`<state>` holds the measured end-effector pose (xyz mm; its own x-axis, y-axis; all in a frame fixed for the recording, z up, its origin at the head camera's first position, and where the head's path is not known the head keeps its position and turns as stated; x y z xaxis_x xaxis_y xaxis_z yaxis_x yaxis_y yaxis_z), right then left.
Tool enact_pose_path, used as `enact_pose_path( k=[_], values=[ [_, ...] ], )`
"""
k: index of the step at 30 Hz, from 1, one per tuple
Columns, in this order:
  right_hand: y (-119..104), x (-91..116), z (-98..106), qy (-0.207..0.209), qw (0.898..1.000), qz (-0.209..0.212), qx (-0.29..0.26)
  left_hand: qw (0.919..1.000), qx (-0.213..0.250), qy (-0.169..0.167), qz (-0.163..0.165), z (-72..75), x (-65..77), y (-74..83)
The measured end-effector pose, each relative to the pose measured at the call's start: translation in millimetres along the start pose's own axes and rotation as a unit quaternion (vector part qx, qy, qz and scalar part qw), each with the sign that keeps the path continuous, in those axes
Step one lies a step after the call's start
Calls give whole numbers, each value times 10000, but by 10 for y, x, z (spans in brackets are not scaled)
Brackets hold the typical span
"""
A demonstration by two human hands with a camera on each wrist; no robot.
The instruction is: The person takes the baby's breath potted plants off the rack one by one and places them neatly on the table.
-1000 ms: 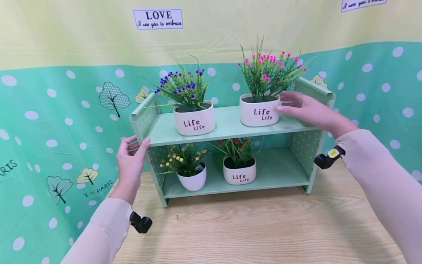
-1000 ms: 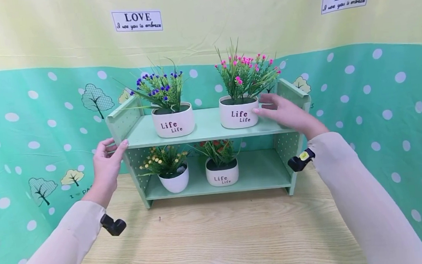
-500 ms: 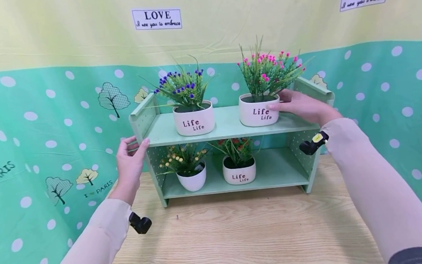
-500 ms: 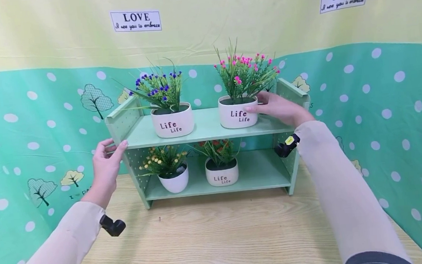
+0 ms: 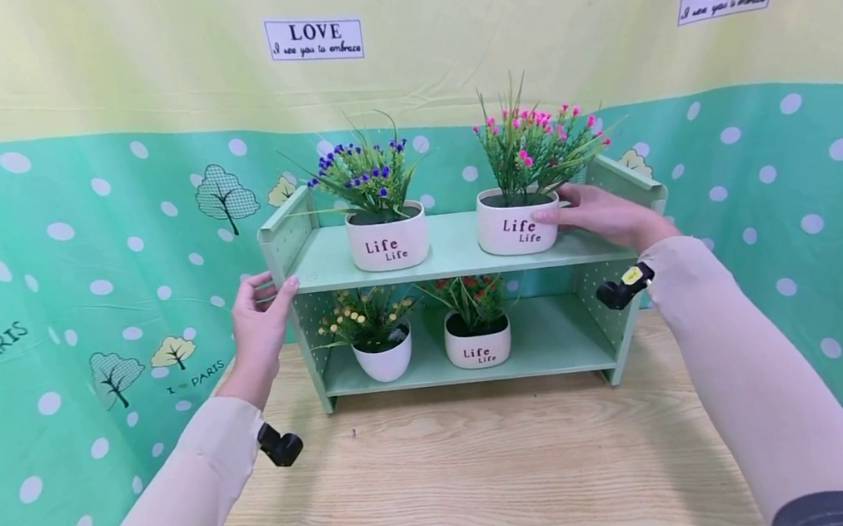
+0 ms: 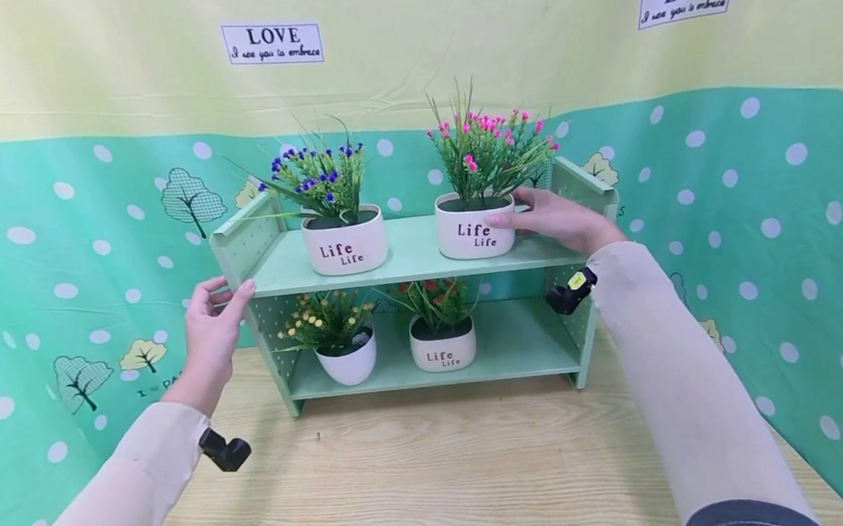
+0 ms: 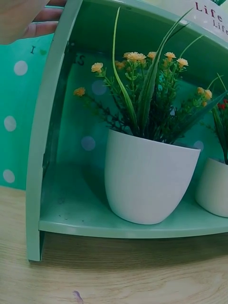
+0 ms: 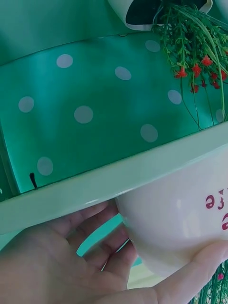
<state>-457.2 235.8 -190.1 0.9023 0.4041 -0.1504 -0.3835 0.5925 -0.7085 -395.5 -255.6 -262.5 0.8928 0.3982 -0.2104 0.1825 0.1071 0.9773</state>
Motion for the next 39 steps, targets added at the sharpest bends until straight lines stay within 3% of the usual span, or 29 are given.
enact_pose_path(
  k=[15, 33, 39],
  values=[
    [34, 8, 31, 207, 9998, 12, -27, 10000, 17, -29, -18, -1, 10, -10],
    [9, 247, 173, 586, 9976, -193, 306, 10000, 12, -24, 49, 0, 22, -3],
    [-60, 341, 205, 775, 9969, 80, 56, 10000, 74, -14, -64, -10, 22, 19]
  ],
)
Point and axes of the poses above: each hand's wrist, its own x-axis away from the middle knuckle, its own z-axis out of the back of the hand, y = z × x, the point moved 10 cm from there along -x, towards the middle knuckle, and after that the axes turned 9 degrees about z, right-handed, at the moved point
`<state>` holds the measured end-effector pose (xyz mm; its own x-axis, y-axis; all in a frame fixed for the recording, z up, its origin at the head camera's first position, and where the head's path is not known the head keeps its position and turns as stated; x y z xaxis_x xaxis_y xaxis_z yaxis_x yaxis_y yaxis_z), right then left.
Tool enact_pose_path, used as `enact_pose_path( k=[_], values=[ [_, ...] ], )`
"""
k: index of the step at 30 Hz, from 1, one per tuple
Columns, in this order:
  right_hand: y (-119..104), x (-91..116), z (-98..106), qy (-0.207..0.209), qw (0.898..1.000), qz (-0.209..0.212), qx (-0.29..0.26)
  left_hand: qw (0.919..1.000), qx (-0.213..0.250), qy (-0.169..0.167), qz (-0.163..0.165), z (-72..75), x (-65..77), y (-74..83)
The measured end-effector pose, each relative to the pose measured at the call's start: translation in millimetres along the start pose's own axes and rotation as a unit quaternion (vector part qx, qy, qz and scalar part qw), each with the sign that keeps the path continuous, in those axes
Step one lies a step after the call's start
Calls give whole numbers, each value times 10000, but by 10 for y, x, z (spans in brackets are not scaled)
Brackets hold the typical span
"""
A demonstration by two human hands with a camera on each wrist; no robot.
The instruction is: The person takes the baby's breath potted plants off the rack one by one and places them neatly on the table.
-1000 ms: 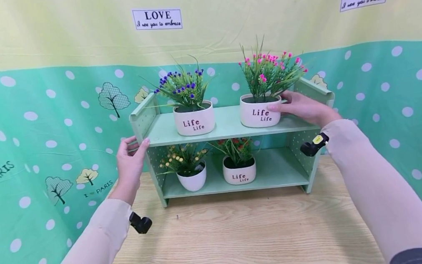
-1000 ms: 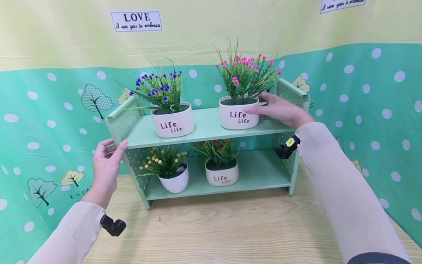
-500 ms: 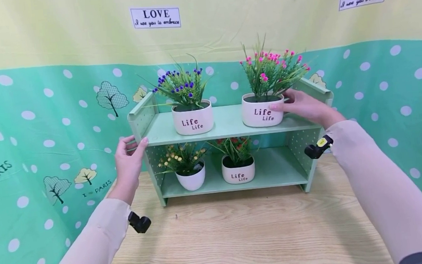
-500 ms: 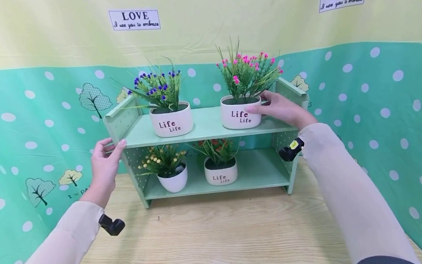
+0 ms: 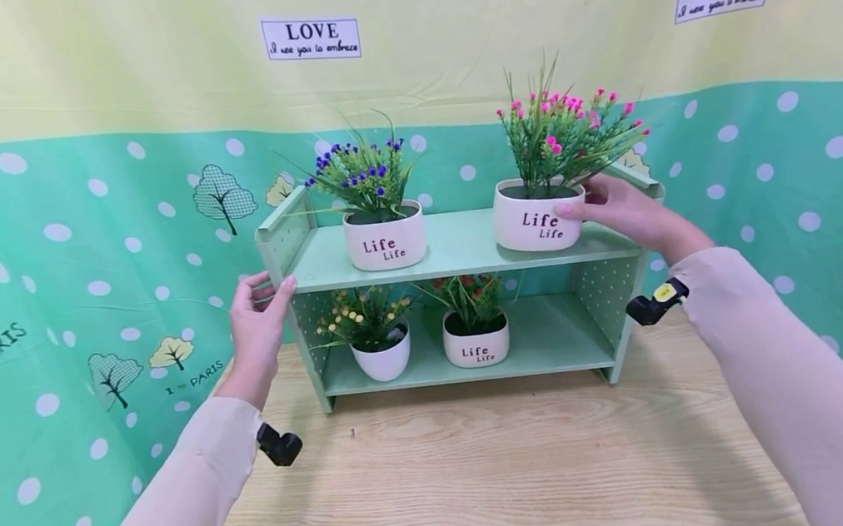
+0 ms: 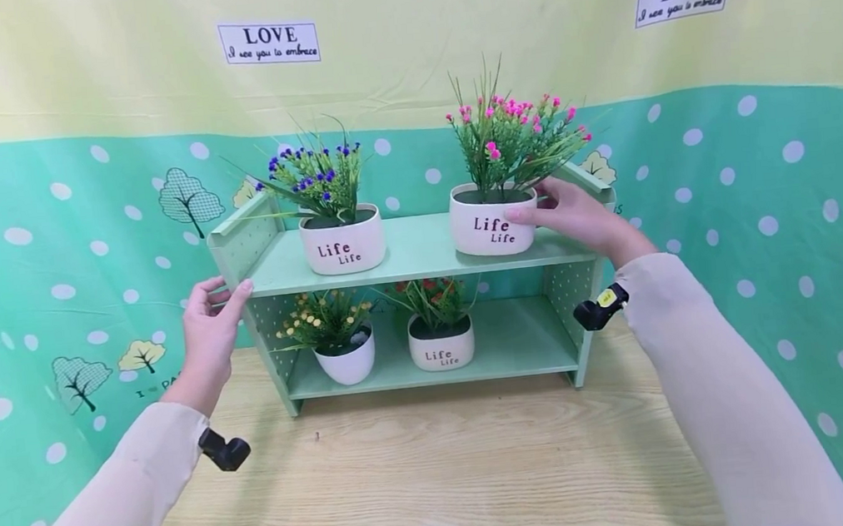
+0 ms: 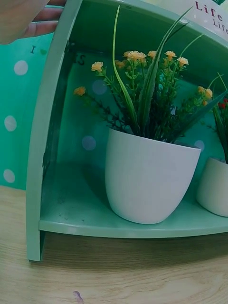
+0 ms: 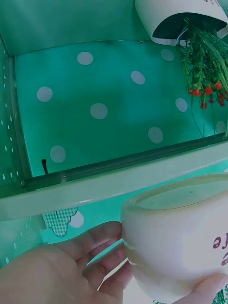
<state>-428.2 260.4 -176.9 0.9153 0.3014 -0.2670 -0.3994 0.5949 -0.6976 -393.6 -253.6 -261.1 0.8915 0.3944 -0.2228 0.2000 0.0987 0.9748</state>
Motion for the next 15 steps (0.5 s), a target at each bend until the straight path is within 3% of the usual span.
enact_pose_path(
  k=[15],
  values=[
    [-109, 258, -2, 97, 9989, 451, 117, 9999, 108, -22, 103, 5, -64, -57]
  ],
)
Point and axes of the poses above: each hand's wrist, its own x-axis away from the middle knuckle, its own z-axis out of the back of the hand, y = z × x, the point moved 10 cm from there along -x, towards the middle knuckle, and after that the axes turned 9 degrees about z, right-handed, at the moved point
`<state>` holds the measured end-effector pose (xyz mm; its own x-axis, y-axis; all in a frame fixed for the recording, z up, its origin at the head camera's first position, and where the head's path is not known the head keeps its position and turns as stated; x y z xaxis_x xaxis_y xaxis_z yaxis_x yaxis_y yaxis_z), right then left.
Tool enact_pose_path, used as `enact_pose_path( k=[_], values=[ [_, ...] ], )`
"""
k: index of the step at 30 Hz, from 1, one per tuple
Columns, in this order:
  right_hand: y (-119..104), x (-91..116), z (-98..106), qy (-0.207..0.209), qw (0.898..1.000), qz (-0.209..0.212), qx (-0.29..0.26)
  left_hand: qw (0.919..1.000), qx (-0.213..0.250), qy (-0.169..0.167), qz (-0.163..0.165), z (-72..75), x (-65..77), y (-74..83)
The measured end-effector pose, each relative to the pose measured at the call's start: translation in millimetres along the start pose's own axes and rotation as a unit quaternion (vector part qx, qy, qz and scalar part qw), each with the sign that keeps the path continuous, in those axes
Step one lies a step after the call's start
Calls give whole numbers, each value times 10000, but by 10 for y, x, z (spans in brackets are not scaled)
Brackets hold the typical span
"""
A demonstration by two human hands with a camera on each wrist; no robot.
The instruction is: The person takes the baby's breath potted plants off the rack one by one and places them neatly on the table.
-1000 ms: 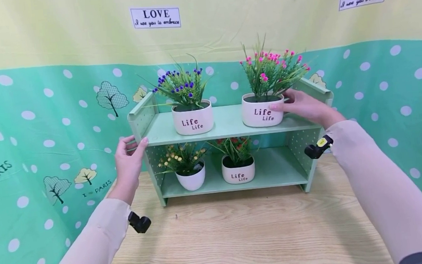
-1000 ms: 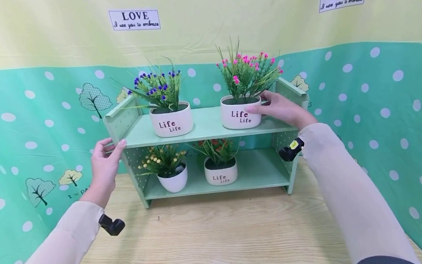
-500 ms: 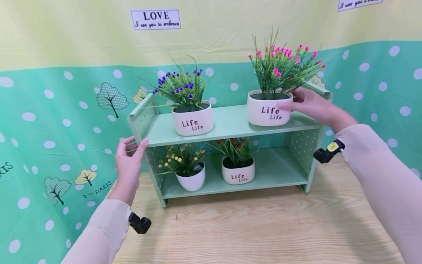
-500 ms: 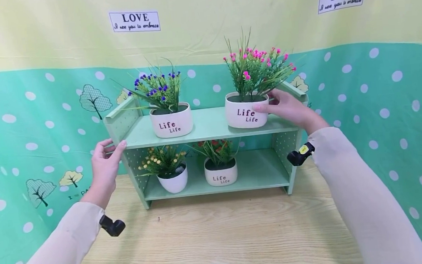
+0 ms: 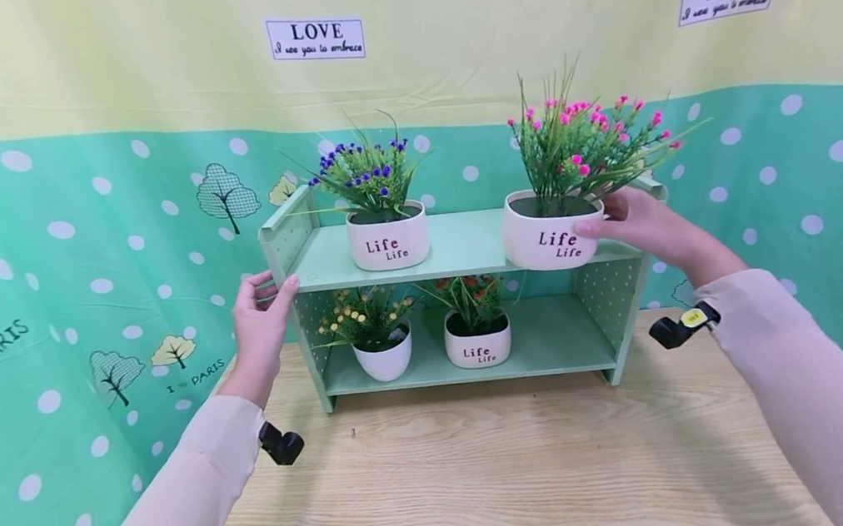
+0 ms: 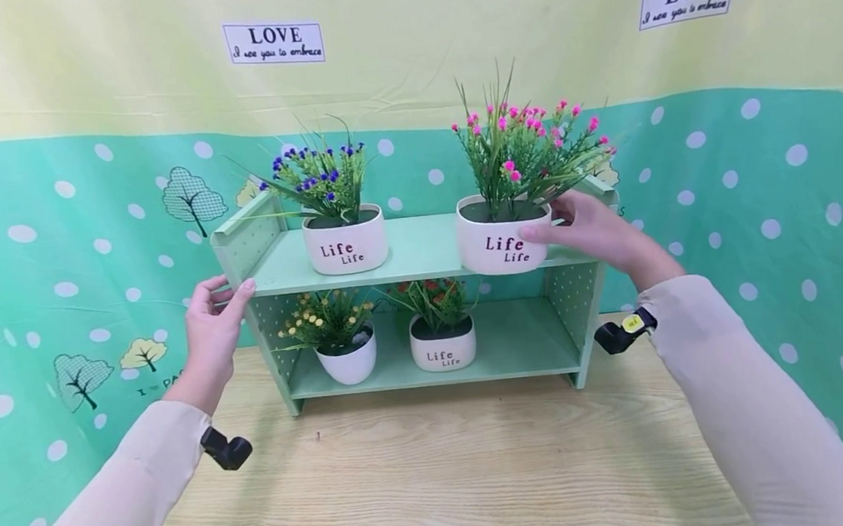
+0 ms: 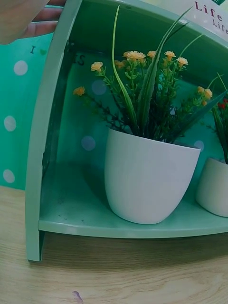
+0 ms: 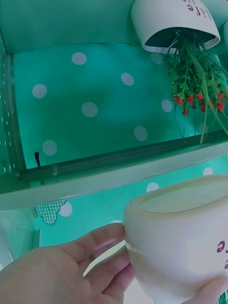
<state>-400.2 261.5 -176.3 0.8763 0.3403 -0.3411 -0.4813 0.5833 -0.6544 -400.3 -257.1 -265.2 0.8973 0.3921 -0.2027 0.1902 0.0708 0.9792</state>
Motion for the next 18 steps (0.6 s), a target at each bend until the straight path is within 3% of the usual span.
enact_pose_path(
  k=[13, 18],
  values=[
    [-165, 314, 14, -75, 9961, 865, -159, 9997, -187, 19, -153, -5, 35, 48],
    [-97, 461, 56, -25, 9964, 828, -175, 9998, -183, 25, -116, -4, 51, 43]
  ],
)
Point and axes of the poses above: each hand's wrist, its own x-axis away from the middle knuckle, its own z-axis out of the back of the hand, y = z × x, the point moved 10 cm from there along -x, towards the middle knuckle, and after that the axes turned 9 degrees about z, right-handed, at the moved point
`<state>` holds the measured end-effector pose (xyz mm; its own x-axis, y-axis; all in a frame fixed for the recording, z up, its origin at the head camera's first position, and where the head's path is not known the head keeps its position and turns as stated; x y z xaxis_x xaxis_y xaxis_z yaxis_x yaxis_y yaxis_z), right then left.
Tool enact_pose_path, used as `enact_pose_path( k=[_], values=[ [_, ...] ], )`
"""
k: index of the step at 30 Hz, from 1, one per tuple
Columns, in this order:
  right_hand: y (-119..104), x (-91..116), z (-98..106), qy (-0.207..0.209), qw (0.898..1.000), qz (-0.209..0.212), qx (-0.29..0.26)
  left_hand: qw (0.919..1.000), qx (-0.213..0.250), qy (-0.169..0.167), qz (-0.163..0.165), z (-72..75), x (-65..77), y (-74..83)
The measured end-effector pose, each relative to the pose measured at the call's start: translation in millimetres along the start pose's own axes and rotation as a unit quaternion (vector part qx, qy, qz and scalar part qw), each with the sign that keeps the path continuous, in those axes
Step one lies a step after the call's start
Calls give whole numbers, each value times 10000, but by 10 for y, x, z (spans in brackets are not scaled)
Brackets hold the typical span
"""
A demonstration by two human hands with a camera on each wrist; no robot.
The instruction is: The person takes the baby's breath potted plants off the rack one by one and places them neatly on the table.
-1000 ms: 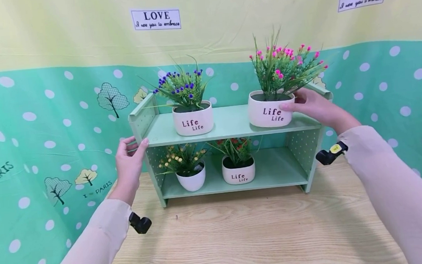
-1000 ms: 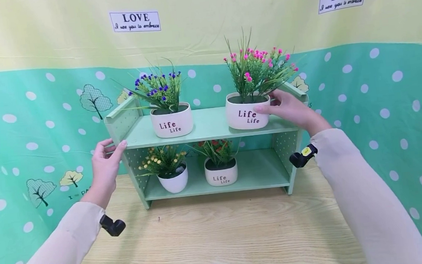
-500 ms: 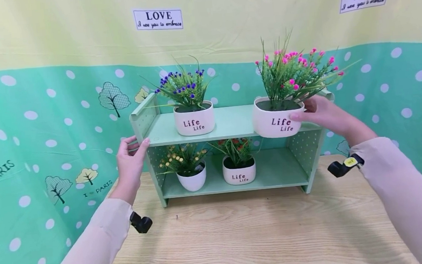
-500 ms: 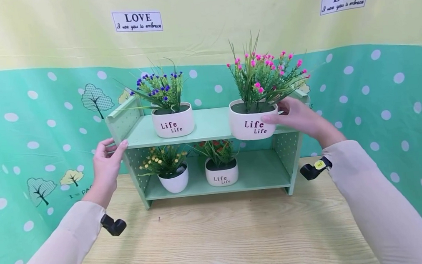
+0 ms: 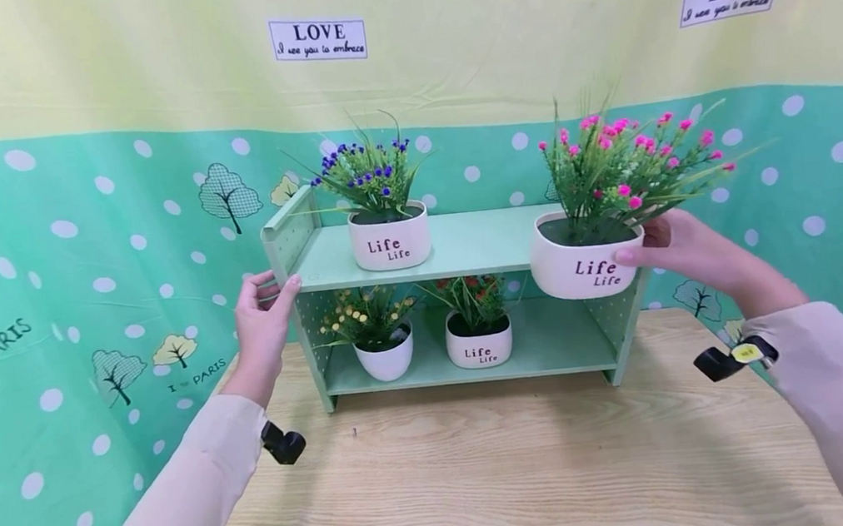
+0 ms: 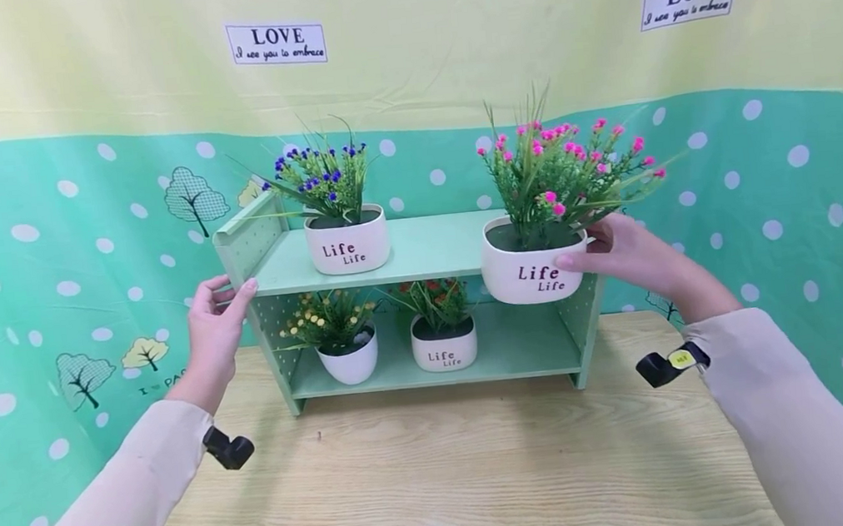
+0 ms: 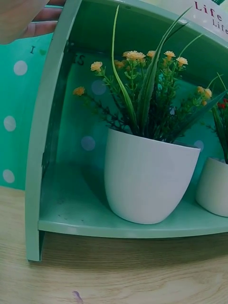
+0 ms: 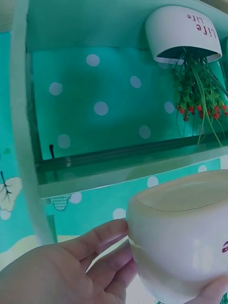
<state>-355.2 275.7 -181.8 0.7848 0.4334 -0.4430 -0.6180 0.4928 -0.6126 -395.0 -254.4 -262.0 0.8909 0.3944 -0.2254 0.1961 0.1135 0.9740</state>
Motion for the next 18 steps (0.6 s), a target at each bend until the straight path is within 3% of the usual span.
enact_pose_path(
  k=[7, 14, 18],
  values=[
    [130, 220, 69, -92, 9999, -51, 124, 10000, 49, -45, -6, -24, 6, 9],
    [336, 476, 150, -225, 9954, -631, 683, 10000, 55, -37, 34, -4, 5, 4],
    [414, 622, 168, -312, 9930, -735, 866, 10000, 53, -37, 42, -3, 9, 4]
  ],
)
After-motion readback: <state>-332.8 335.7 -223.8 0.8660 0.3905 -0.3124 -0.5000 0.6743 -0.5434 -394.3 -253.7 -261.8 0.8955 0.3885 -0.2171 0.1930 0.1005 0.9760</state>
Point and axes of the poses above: each hand's wrist, its own x-axis away from the middle knuckle, its own z-axis out of the back of the hand, y = z × x, the point moved 10 cm from there along -x, towards the middle knuckle, and after that the axes turned 9 degrees about z, right-handed, at the moved point
